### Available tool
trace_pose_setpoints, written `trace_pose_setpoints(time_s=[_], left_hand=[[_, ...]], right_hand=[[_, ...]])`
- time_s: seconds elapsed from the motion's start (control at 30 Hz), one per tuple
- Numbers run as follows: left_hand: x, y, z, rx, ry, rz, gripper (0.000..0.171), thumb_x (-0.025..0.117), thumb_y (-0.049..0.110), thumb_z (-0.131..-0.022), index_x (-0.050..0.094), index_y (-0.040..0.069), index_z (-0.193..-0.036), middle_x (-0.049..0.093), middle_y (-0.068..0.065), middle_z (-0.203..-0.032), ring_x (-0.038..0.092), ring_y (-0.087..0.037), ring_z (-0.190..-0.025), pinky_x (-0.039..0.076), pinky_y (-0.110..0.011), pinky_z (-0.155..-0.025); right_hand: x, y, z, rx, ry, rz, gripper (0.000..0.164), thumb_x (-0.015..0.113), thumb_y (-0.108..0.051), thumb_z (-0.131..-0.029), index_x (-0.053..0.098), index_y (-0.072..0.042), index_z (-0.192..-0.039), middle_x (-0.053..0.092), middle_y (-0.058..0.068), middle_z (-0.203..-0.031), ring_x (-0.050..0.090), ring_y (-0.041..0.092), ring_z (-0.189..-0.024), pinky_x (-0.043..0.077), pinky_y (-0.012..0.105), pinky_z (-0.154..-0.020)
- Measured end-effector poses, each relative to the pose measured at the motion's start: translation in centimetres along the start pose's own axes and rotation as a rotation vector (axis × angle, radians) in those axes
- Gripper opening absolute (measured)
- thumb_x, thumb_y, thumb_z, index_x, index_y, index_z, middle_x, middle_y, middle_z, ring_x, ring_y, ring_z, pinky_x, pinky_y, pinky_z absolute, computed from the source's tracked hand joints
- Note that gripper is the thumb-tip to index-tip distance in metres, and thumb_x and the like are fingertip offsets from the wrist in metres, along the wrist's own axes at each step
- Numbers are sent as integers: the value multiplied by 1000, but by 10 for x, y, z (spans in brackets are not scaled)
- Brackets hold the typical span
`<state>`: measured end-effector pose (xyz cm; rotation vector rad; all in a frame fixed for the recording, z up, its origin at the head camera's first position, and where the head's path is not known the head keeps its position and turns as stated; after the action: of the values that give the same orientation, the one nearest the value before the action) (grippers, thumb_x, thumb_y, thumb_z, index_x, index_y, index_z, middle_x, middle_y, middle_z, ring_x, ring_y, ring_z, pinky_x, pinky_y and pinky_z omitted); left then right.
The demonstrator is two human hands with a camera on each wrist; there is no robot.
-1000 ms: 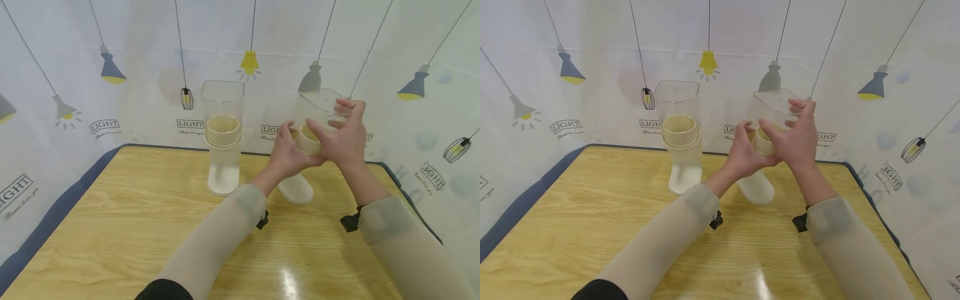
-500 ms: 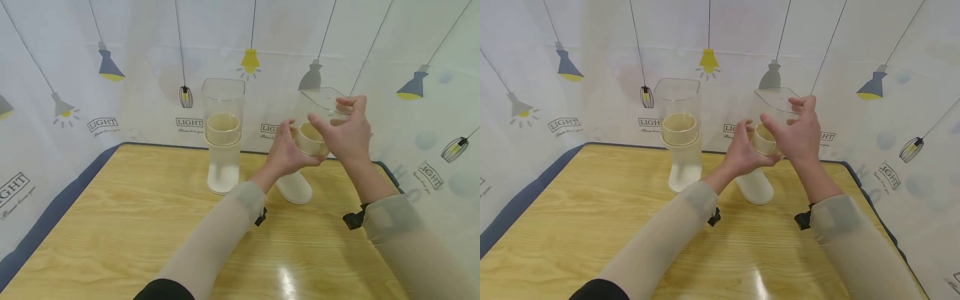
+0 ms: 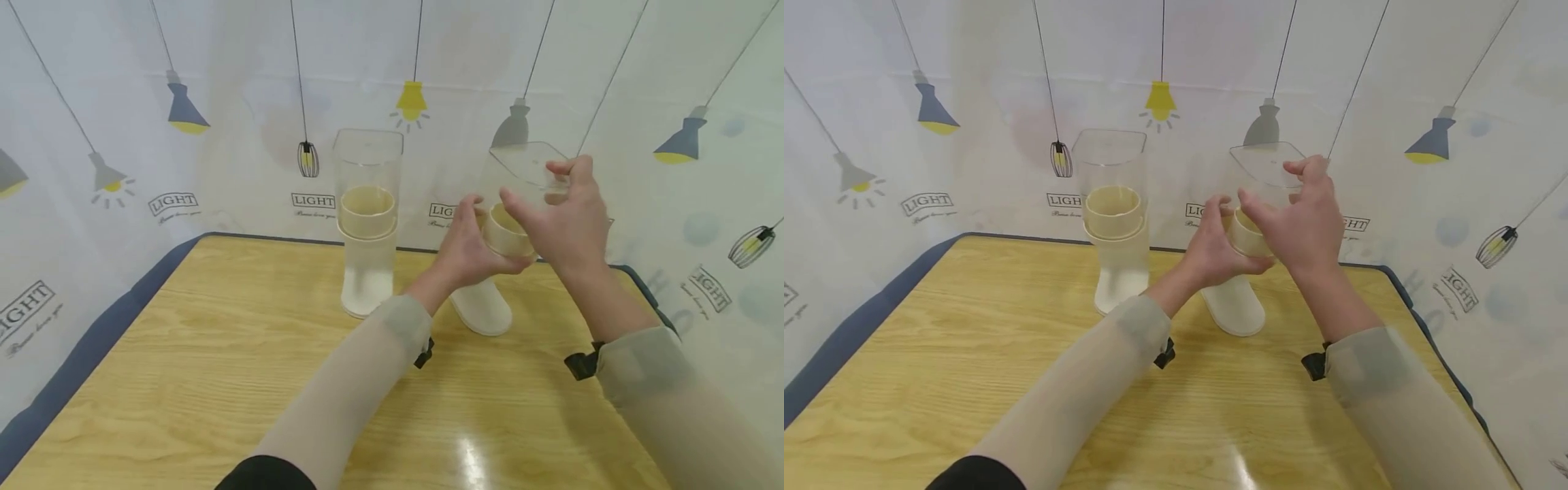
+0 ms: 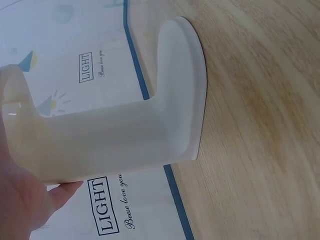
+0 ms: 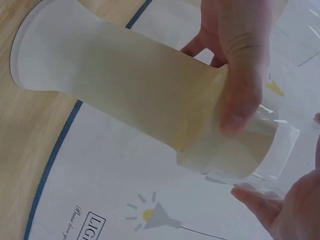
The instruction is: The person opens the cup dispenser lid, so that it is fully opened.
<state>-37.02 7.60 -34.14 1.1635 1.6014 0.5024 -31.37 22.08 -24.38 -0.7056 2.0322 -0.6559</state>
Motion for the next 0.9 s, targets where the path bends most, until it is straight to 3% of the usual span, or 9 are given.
trace_pose_setpoints(time_s=[0.2, 0.4, 0.53, 0.6, 0.8, 0.9], left_hand=[[-1, -1, 0, 3, 0, 12, 131, 104, 50, -68, 25, 15, -167, 52, -6, -149, 60, -16, -123, 57, -31, -103], [1, -1, 0, 5, -12, 6, 132, 104, 49, -69, 22, 15, -166, 50, -7, -150, 59, -17, -122, 56, -32, -104], [1, 0, -1, 4, -15, 27, 132, 104, 49, -69, 23, 16, -168, 49, -6, -150, 58, -16, -122, 57, -31, -102], [2, 0, -1, -3, -28, 44, 133, 105, 49, -68, 24, 17, -169, 49, -5, -151, 59, -15, -121, 58, -29, -100], [2, -3, -1, 12, -28, 38, 132, 105, 49, -68, 25, 14, -167, 49, -7, -152, 58, -16, -124, 56, -31, -104], [2, -4, 0, 31, -43, 35, 135, 105, 47, -69, 22, 15, -169, 49, -8, -154, 57, -18, -129, 55, -34, -110]], right_hand=[[-3, 0, -1, 12, -16, -17, 87, 79, -69, -90, 43, -18, -149, 53, 8, -167, 72, 37, -131, 51, 29, -78], [-5, -5, -1, -58, -15, 29, 87, 81, -65, -89, 45, -12, -147, 57, 7, -162, 72, 38, -131, 55, 42, -84], [-10, 1, -4, 26, -32, -49, 81, 79, -68, -91, 42, -21, -146, 54, 6, -167, 72, 36, -131, 52, 29, -83], [-12, 2, -1, 48, -31, -57, 82, 79, -67, -91, 41, -22, -148, 53, 5, -168, 71, 35, -132, 52, 28, -84], [-11, -10, 7, -93, 7, 43, 90, 85, -61, -89, 45, -11, -152, 57, 10, -160, 69, 38, -130, 53, 47, -90], [-17, -7, 6, -34, 22, -12, 85, 85, -62, -89, 46, -16, -149, 56, 7, -162, 74, 31, -125, 53, 34, -85]])
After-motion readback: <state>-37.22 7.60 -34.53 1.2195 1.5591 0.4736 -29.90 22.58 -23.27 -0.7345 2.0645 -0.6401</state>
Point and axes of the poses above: each hand's wrist, its own z-axis away from the middle knuckle, its own x-axis out of the palm, y = z × x, the point moved 4 cm from there along -z, towards the middle knuckle
